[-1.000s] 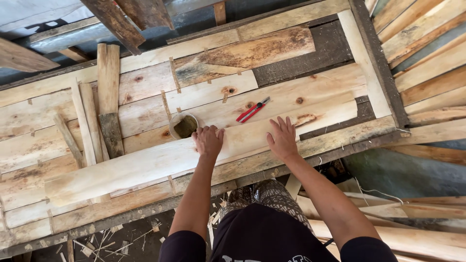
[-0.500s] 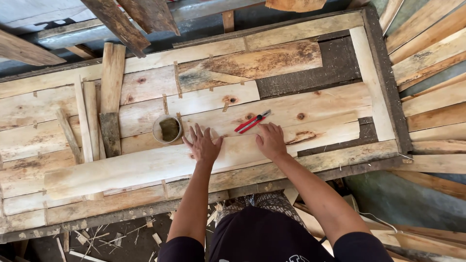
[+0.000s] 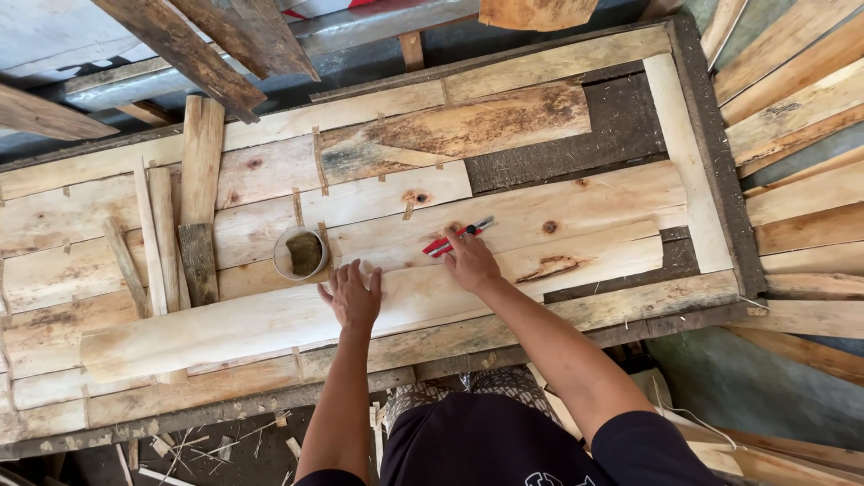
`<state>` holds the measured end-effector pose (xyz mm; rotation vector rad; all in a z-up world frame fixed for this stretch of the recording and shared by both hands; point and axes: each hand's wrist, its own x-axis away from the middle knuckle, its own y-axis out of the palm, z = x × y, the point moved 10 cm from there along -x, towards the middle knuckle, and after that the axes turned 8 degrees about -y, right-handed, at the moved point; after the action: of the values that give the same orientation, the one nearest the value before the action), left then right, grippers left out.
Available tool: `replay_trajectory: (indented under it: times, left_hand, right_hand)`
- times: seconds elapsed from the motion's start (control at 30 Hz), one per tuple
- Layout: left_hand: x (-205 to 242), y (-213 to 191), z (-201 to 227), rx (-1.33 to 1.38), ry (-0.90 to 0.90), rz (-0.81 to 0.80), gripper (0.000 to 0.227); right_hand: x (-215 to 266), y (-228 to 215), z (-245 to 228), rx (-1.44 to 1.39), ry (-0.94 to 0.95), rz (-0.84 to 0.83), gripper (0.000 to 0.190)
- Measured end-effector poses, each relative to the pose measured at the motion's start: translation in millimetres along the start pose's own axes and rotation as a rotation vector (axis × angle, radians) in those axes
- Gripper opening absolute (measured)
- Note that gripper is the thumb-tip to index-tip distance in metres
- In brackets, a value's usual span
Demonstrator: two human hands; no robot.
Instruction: Trim thin wooden panels using a utility knife and fit them into a wooden frame.
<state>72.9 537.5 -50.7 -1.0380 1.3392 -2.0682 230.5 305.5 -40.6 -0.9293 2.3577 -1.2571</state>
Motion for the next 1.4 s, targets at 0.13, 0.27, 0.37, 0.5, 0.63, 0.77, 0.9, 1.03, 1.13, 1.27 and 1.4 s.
replay_trajectory:
  times: [0.13, 0.27, 0.37, 0.5, 0.63, 0.77, 0.9, 1.03, 1.13, 1.27, 1.4]
  left_hand:
    - [-16, -3, -17, 0.011, 0.072, 0.115, 0.072]
    - [-30, -12, -24, 0.052, 0.156, 0.133, 0.074]
    - [-31, -40, -22, 0.023, 0.148, 0.046, 0.069]
    - [-36, -51, -38, 0.015, 0.191, -0.145, 0.068]
    - [-37, -61, -42, -0.094, 0.244, -0.369, 0.07]
    - [-56, -36, -55, 0.074, 0.417, -0.341, 0.063]
    - [-64, -17, -56, 0.14, 0.467, -0.39, 0.051]
    - [-68, -6, -52, 0.233, 0.499, -0.426, 0.047]
    - [-69, -7, -53, 0.225, 0.467, -0.451, 0.042]
    - [-63, -44, -46, 0.051, 0.452, -0.426, 0.057]
    - [-69, -44, -73, -0.269, 0.325, -0.518, 0.078]
  right_hand:
    - [-3, 3, -4, 0.029, 0.059, 0.008, 0.057]
    - [-4, -4, -9, 0.007, 0.236, 0.054, 0.047]
    - [-11, -3, -9, 0.021, 0.33, 0.133, 0.046]
    - [-12, -2, -7, -0.014, 0.577, 0.252, 0.033]
    - [-14, 23, 23, -0.06, 0.652, 0.349, 0.029]
    - [-14, 36, 46, -0.035, 0.6, 0.482, 0.022]
    - [-17, -4, -8, -0.086, 0.451, 0.646, 0.023]
    - [-28, -33, -83, 0.018, 0.196, 0.697, 0.029]
    - [-36, -12, -98, -0.171, 0.306, 0.528, 0.047]
    - [-42, 45, -104, -0.049, 0.301, 0.098, 0.028]
    - [-44, 94, -128, 0.155, -0.044, -0.178, 0.02]
